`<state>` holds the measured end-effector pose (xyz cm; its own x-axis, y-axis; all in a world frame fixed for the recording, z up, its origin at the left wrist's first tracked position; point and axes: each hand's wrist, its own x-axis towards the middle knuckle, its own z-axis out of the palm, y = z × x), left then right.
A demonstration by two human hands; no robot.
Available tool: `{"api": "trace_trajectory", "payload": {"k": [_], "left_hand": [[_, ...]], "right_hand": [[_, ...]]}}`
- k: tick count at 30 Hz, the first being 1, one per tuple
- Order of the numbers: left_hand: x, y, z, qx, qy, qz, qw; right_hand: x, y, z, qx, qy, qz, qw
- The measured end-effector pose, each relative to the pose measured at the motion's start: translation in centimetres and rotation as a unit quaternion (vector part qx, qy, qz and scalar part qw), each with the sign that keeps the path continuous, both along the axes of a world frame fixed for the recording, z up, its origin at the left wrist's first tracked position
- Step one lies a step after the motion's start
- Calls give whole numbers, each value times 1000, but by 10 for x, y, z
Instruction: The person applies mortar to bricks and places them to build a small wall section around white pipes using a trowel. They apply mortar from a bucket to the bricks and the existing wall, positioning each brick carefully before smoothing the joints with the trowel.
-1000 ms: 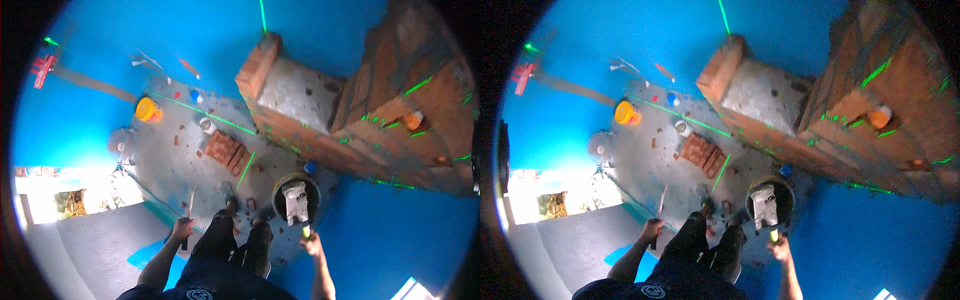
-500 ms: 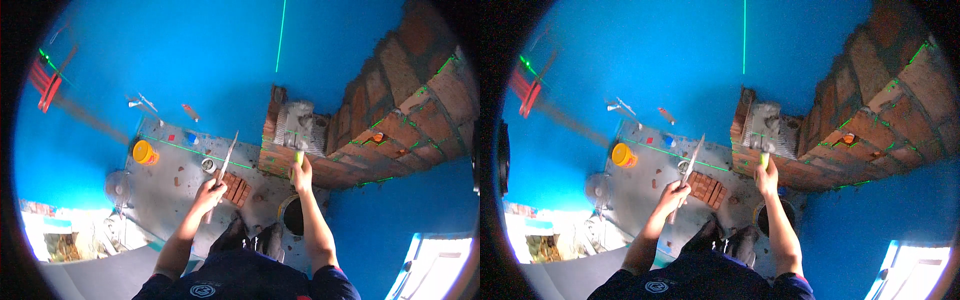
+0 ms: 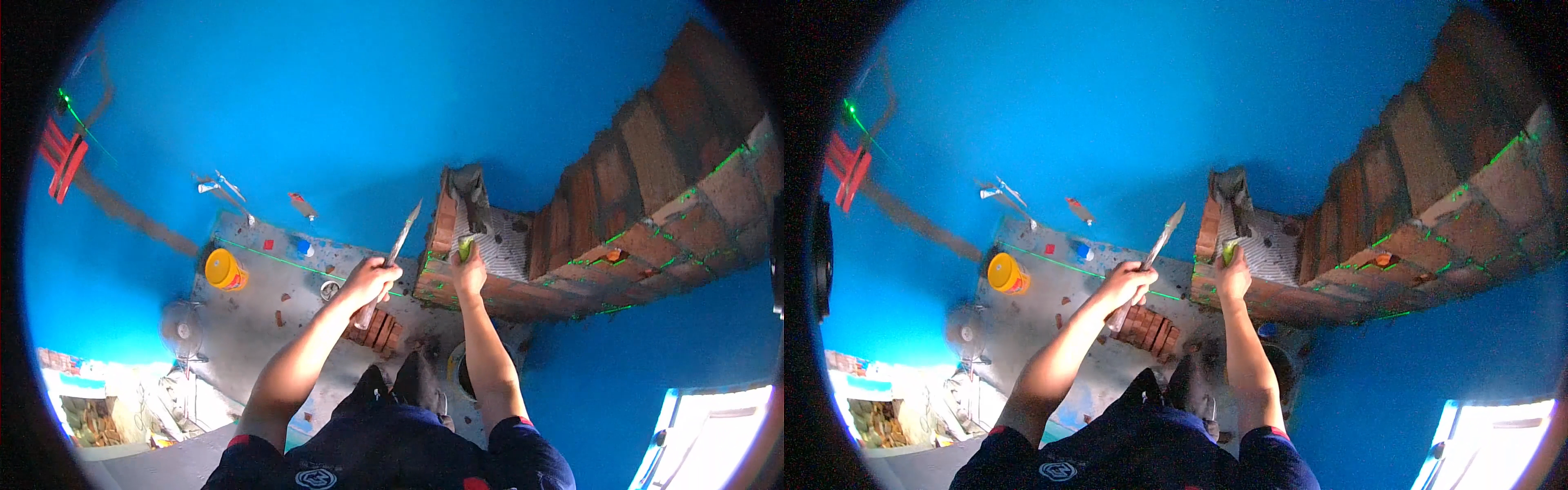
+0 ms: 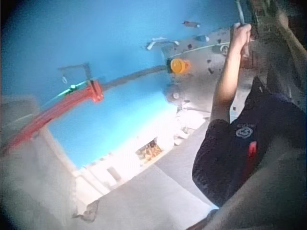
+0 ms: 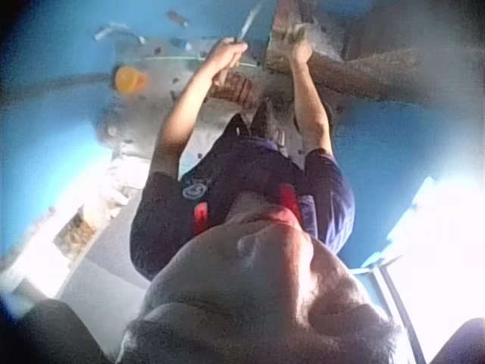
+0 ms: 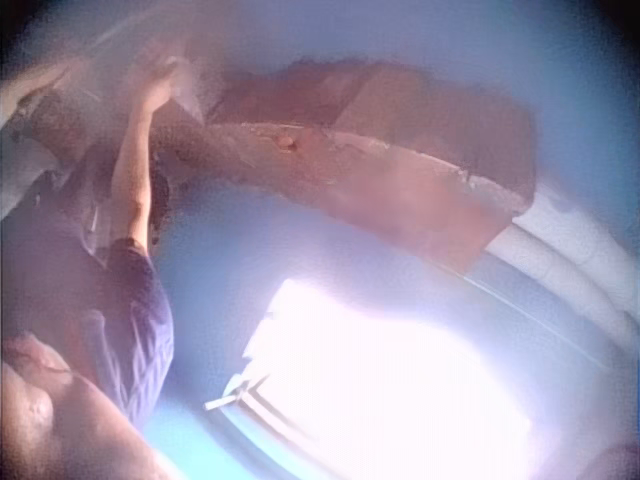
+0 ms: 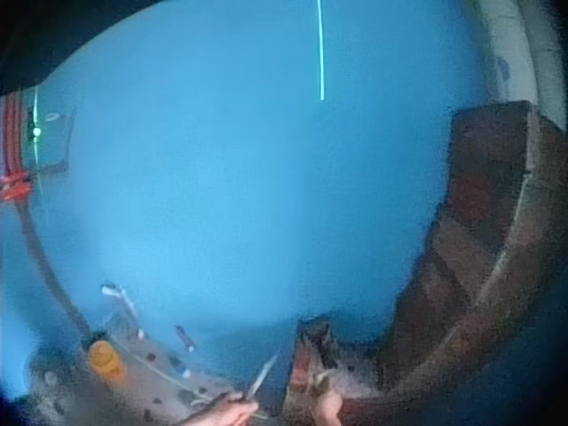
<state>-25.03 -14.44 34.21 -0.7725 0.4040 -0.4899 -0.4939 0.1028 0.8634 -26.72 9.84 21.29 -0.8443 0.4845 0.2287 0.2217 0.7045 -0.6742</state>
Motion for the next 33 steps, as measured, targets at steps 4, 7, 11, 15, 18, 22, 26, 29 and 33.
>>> {"api": "trace_trajectory", "payload": {"k": [4,7,11,15,18,22,26,29,33], "left_hand": [[-38,30,4,14,-14,2,1000],[-57,59,4,-6,-12,13,1000],[-59,82,12,-22,2,28,999],[-54,88,5,-52,17,28,998],[-54,88,-11,-78,14,29,996],[-46,90,-14,-118,26,38,992],[-31,90,7,-138,3,18,990],[-21,83,-10,-160,34,0,987],[-8,70,-43,-170,42,1,985]], "right_hand": [[5,4,0,32,-39,30,998],[13,18,-12,66,-13,66,996],[25,28,-9,106,-40,89,990],[40,41,-9,127,-48,116,984],[52,50,-14,132,-70,134,980],[64,56,-19,158,-50,150,975],[80,56,-27,188,-71,143,969],[89,49,-38,175,-64,139,973],[104,31,-45,186,-82,114,973]]}}
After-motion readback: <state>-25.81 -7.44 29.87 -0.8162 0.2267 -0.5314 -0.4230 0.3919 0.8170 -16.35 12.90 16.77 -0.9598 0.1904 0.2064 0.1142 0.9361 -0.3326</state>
